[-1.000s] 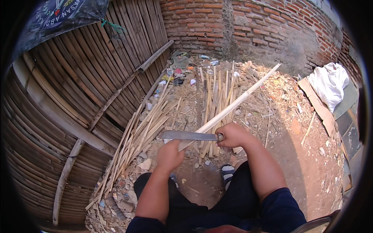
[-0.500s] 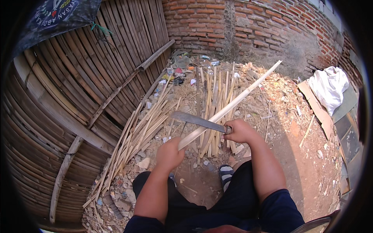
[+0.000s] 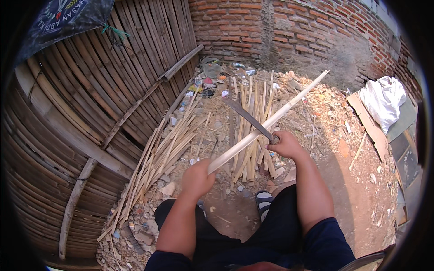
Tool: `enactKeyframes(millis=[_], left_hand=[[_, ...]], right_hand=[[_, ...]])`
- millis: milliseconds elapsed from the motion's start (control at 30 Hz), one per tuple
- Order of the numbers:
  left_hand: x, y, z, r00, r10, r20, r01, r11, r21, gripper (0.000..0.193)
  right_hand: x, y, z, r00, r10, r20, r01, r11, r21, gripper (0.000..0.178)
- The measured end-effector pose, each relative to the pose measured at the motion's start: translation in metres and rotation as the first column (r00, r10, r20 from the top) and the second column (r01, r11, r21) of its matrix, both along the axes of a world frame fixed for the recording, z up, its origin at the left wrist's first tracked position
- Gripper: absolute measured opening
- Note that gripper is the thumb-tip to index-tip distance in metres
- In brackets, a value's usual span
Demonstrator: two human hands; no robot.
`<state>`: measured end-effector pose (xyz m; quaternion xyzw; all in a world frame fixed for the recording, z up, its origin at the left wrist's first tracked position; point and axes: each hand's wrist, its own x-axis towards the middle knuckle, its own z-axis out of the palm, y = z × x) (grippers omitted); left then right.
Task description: The person is shaving a long bamboo stick using a knife, removing thin layers while sitting on the ground.
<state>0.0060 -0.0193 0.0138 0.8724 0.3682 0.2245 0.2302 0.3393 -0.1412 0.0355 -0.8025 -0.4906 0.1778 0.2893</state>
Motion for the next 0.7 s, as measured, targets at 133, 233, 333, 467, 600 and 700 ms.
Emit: enactKeyframes(millis=[133, 233, 333, 467, 600, 700], left_hand=[[0.003, 0.001, -0.003, 0.999, -0.015, -0.043, 0.015, 1.0, -0.001, 0.028], [-0.002, 0.003, -0.006, 1.0, -0.015, -0.015, 0.015, 1.0, 0.017, 0.027], [-0.002, 0.001, -0.004, 1.0, -0.027, 0.009, 0.027, 1.0, 0.001, 0.027], [0.0, 0.002, -0.001, 1.0, -0.017, -0.003, 0.017, 1.0, 0.0, 0.026], [0.0, 0.001, 0.0, 1.0, -0.017, 0.015, 0.017, 1.0, 0.006, 0.025], [0.005, 0.0, -0.002, 0.999, -0.03, 0.023, 0.03, 1.0, 0.006, 0.026]], right_hand=[[-0.029, 0.003, 0.008, 0.948, 0.295, 0.12, -0.276, 0.949, -0.156, 0.044], [-0.046, 0.008, 0.015, 0.918, 0.387, 0.087, -0.36, 0.904, -0.229, 0.044], [-0.024, 0.009, 0.005, 0.947, 0.319, 0.029, -0.313, 0.94, -0.132, 0.046], [0.005, 0.004, -0.003, 0.996, -0.075, 0.041, 0.075, 0.997, 0.01, 0.05], [-0.006, 0.002, 0.007, 1.0, 0.007, 0.019, -0.007, 1.0, -0.009, 0.047], [-0.025, 0.001, 0.01, 0.96, 0.238, 0.151, -0.23, 0.971, -0.071, 0.044]])
